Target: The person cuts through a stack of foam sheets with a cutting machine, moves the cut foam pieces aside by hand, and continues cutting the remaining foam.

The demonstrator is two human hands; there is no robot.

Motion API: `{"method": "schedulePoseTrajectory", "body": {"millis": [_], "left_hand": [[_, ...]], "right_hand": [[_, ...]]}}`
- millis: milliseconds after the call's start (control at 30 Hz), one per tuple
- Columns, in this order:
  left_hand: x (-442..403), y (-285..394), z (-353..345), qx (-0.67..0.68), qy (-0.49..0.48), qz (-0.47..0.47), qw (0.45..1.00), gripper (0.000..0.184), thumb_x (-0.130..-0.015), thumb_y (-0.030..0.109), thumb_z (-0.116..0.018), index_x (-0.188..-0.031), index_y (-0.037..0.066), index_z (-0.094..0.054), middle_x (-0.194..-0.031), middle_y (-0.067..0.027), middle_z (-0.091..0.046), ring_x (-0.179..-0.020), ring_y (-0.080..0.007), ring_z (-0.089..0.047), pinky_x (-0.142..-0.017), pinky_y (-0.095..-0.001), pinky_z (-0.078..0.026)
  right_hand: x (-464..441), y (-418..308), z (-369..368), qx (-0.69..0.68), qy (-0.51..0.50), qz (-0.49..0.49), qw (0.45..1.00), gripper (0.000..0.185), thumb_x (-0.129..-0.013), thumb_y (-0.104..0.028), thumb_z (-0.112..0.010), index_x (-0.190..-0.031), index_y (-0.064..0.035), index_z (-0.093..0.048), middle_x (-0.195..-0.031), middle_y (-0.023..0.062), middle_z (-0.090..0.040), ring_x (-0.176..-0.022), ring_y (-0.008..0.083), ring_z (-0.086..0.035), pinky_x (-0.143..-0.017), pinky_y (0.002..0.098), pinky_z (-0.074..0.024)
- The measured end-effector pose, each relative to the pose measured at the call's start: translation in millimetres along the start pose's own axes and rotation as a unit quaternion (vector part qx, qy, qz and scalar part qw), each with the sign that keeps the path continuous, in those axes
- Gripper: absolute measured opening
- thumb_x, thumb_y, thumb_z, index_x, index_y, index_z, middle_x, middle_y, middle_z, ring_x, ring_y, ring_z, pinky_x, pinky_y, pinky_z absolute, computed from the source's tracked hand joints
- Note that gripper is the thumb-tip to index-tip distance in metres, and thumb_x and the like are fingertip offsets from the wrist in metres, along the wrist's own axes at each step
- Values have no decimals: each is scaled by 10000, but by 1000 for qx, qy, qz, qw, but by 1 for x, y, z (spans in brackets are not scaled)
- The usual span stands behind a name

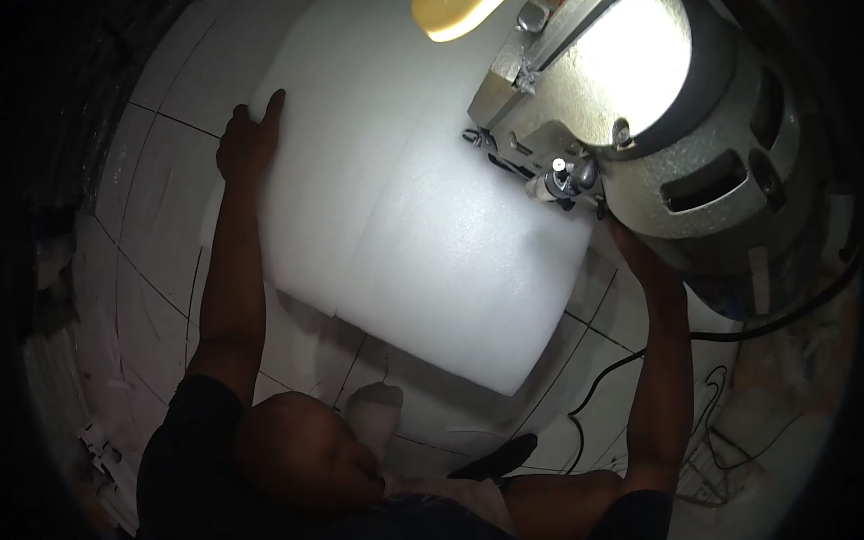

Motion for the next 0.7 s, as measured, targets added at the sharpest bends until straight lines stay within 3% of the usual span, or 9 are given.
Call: {"method": "schedulePoseTrajectory", "body": {"millis": [67, 133, 200, 333, 433, 500, 633, 700], "left_hand": [[2, 2, 2, -5, 9, -10, 1000, 902, -835, 764, -393, -1245, -26, -542, -1130, -211, -636, -1065, -353, -629, -885, -449, -502], [4, 3, 2, -4, 13, -12, 1000, 903, -838, 763, -393, -1248, -28, -541, -1115, -212, -640, -1050, -350, -635, -876, -446, -505], [7, 6, 2, -4, 14, -12, 1000, 901, -837, 761, -399, -1246, -29, -541, -1113, -215, -640, -1043, -348, -639, -873, -446, -506], [17, 15, 3, -4, 4, -11, 1000, 903, -835, 760, -405, -1245, -34, -540, -1118, -219, -636, -1036, -348, -643, -863, -445, -510], [19, 12, 11, -5, 22, -24, 999, 910, -834, 762, -405, -1243, -40, -539, -1121, -221, -635, -1031, -353, -644, -859, -449, -511], [21, 12, 9, 2, 24, -29, 999, 913, -834, 762, -405, -1243, -43, -539, -1109, -222, -638, -1022, -356, -646, -856, -452, -511], [26, 12, 21, 8, 35, -29, 999, 916, -832, 758, -412, -1243, -50, -537, -1088, -221, -645, -1003, -360, -650, -848, -455, -510], [29, 16, 20, 7, 33, -30, 999, 913, -832, 755, -412, -1243, -51, -537, -1095, -220, -642, -1000, -360, -650, -847, -455, -508]], "right_hand": [[-8, 11, 20, -2, 82, -26, 996, 356, -981, -395, -459, -1247, -173, -536, -1203, 61, -597, -1106, 191, -596, -943, 399, -493], [-5, 5, 14, -17, 61, -17, 998, 375, -974, -422, -467, -1262, -191, -531, -1216, 67, -592, -1099, 215, -603, -944, 418, -490], [-3, 10, 11, -140, 49, -97, 984, 360, -978, -416, -459, -1266, -211, -530, -1224, 71, -589, -1128, 220, -588, -956, 442, -477], [2, 7, 10, -117, 52, -86, 988, 369, -965, -451, -476, -1222, -197, -551, -1197, 72, -593, -1134, 225, -576, -972, 454, -462], [-1, 6, 19, -5, 72, -23, 997, 337, -967, -449, -478, -1154, -186, -577, -1160, 77, -596, -1126, 224, -572, -978, 448, -458], [-1, 10, 18, -52, 29, -40, 997, 288, -971, -407, -484, -1128, -183, -576, -1132, 75, -597, -1103, 219, -579, -973, 443, -460], [-7, 14, 35, -1, 31, -28, 999, 247, -979, -329, -479, -1160, -178, -555, -1140, 64, -598, -1102, 208, -581, -964, 431, -466], [1, 12, 19, -202, 46, -112, 972, 268, -961, -325, -509, -1180, -174, -546, -1109, 47, -600, -1061, 207, -596, -946, 421, -476]]}}
Point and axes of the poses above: each hand's wrist, its own x-axis away from the middle knuckle, its own z-axis out of the back of the hand, y = z × x, the point moved 5 cm from there along -x, towards the middle knuckle
